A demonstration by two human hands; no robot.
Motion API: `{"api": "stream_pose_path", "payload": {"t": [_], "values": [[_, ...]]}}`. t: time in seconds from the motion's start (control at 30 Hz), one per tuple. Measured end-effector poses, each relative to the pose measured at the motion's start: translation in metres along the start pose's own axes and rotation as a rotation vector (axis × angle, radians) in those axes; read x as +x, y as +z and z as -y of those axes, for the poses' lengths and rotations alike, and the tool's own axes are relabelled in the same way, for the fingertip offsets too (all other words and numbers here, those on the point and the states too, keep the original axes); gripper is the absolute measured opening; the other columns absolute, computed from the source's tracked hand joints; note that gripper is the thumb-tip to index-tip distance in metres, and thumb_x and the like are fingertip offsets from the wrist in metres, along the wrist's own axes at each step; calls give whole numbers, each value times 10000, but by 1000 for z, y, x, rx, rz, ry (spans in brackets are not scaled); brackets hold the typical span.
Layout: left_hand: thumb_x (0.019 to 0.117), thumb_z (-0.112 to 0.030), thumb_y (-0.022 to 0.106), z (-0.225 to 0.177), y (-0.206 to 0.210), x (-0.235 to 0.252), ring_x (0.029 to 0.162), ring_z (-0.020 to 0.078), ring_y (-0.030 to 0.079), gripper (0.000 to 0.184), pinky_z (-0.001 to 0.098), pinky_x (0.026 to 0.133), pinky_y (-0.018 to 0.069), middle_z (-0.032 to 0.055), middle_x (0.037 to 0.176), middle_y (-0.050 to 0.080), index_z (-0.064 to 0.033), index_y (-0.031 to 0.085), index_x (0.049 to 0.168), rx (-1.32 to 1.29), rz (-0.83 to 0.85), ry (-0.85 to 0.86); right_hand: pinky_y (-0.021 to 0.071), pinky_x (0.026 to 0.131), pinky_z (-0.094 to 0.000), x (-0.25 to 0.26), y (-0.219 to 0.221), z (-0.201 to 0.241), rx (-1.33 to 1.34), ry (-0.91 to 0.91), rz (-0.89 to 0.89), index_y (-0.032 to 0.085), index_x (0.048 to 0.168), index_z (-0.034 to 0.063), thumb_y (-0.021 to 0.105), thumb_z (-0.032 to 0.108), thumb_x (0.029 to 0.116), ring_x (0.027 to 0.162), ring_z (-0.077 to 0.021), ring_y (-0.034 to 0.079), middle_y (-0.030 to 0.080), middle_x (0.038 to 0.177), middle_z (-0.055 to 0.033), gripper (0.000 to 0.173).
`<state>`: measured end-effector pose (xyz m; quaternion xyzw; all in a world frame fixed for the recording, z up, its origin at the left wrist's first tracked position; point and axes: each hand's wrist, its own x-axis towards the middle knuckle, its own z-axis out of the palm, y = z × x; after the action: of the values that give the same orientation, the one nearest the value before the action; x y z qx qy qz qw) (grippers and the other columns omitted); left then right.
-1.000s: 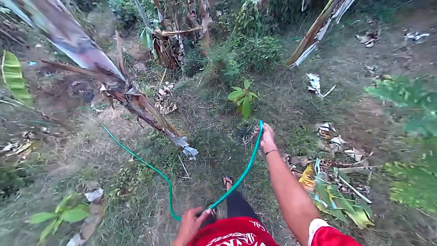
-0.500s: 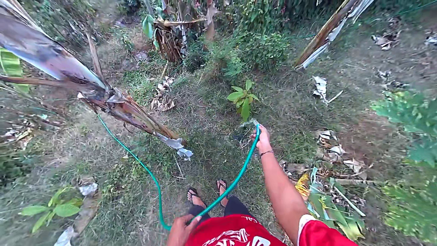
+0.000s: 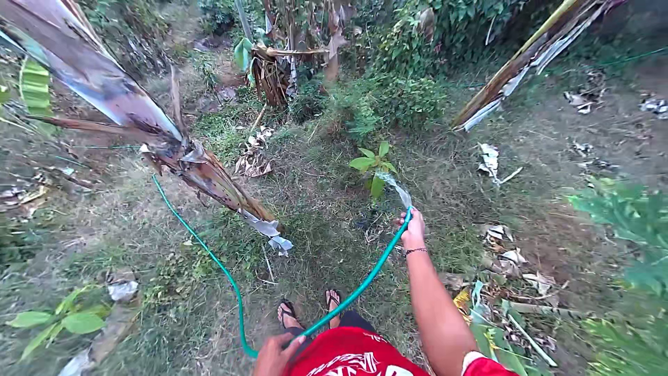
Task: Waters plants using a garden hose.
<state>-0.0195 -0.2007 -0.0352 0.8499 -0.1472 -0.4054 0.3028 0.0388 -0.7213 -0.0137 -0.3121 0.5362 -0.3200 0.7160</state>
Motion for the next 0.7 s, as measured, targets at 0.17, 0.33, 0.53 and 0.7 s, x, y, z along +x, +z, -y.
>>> {"api": "stream_pose_path", "payload": {"t": [0.17, 0.33, 0.53, 0.7], "values": [[967, -581, 601, -1, 10, 4, 785, 265, 700, 511, 571, 780, 549, 94, 798, 722, -104, 774, 897, 18, -5, 0, 475, 436, -236, 5, -9, 6, 33, 15, 7, 492, 1256, 104, 423, 234, 1105, 472, -95, 505, 544, 720, -25, 211], [970, -580, 600, -2, 15, 3, 737, 283, 672, 533, 577, 735, 529, 110, 745, 686, -81, 745, 850, 35, -2, 10, 497, 452, -261, 14, -22, 12, 47, 22, 40, 496, 1282, 118, 440, 241, 1099, 488, -113, 528, 566, 739, -33, 227], [982, -560, 599, -3, 9, 3, 823, 266, 715, 497, 568, 817, 554, 106, 842, 741, -101, 789, 957, 19, 22, 7, 479, 421, -245, 4, -22, 23, 98, 0, 49, 488, 1275, 130, 420, 225, 1104, 464, -96, 508, 548, 718, -18, 207], [985, -578, 583, 1, -3, 3, 792, 269, 700, 527, 567, 794, 544, 112, 818, 724, -90, 778, 947, 21, 12, 6, 476, 421, -239, -1, -24, 15, 172, -48, 15, 483, 1261, 125, 429, 211, 1099, 459, -91, 499, 538, 722, -13, 191]]}}
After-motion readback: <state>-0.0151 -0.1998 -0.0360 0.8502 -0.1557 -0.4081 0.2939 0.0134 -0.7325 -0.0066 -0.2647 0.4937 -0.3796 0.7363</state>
